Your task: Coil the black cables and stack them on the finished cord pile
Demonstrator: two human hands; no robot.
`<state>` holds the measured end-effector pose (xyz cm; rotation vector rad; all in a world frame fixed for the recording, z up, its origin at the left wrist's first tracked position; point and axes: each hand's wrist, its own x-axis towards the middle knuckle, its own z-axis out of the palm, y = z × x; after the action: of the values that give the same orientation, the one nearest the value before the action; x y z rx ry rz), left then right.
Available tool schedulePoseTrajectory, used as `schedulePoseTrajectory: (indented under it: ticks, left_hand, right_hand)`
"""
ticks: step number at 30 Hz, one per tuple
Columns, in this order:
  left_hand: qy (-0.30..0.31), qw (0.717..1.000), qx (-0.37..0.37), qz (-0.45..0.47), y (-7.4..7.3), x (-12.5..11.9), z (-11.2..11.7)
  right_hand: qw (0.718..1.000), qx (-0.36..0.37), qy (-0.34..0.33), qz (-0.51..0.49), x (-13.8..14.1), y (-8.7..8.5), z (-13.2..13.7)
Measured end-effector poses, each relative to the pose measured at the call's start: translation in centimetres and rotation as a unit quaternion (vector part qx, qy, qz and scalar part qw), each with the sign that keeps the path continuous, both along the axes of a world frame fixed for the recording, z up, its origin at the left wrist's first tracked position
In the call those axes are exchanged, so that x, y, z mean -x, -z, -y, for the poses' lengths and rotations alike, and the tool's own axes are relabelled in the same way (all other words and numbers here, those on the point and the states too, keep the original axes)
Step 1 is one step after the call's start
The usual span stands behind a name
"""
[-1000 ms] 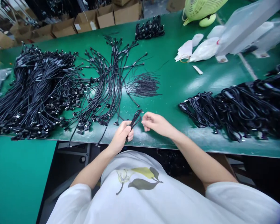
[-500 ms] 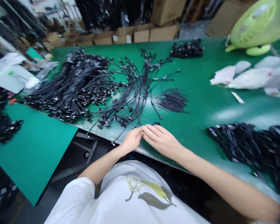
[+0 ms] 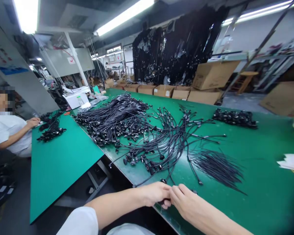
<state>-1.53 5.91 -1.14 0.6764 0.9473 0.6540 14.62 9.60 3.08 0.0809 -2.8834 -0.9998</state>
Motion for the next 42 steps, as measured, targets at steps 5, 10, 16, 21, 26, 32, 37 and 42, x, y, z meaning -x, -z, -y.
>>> schedulePoseTrajectory:
  ticks: [5, 10, 16, 21, 26, 32, 37, 42]
  left_hand:
    - [-0.076, 0.988, -0.103, -0.089, 0.3, -1.0, 0.4]
    - [-0.254, 0.962, -0.096, 0.011, -0.5, -1.5, -1.3]
    - [-0.185, 0.919, -0.336, -0.090, -2.3, 1.4, -1.1]
    - [0.002, 0.922, -0.340, -0.185, -0.9, 1.6, 0.1]
    - [-0.087, 0.994, -0.064, 0.008, 0.0, 2.1, -0.7]
    - [-0.003, 0.960, -0.268, -0.076, -1.8, 3.1, 1.4]
    - [0.009, 0.964, -0.224, -0.141, 0.3, 2.0, 2.9]
    - [-0.081, 0.985, -0.149, -0.010, 0.5, 1.8, 2.9]
  right_hand:
    - [0.993, 0.045, 0.038, -0.102, 0.1, 0.8, -1.4]
    - [0.843, 0.381, 0.216, -0.312, 1.0, 1.5, -2.0]
    - [0.608, 0.640, 0.372, -0.287, -0.5, 2.0, -2.1]
    - [0.771, 0.455, 0.270, -0.355, -0.9, 0.7, -0.6]
    - [0.901, 0.277, 0.082, -0.324, 1.2, 0.3, 2.4]
    - [0.883, 0.314, 0.174, -0.303, 0.7, 1.3, 1.4]
    - [0.781, 0.446, 0.275, -0.339, 0.7, 0.4, 1.8]
    - [0.592, 0.700, 0.224, -0.331, 0.9, 0.4, 2.5]
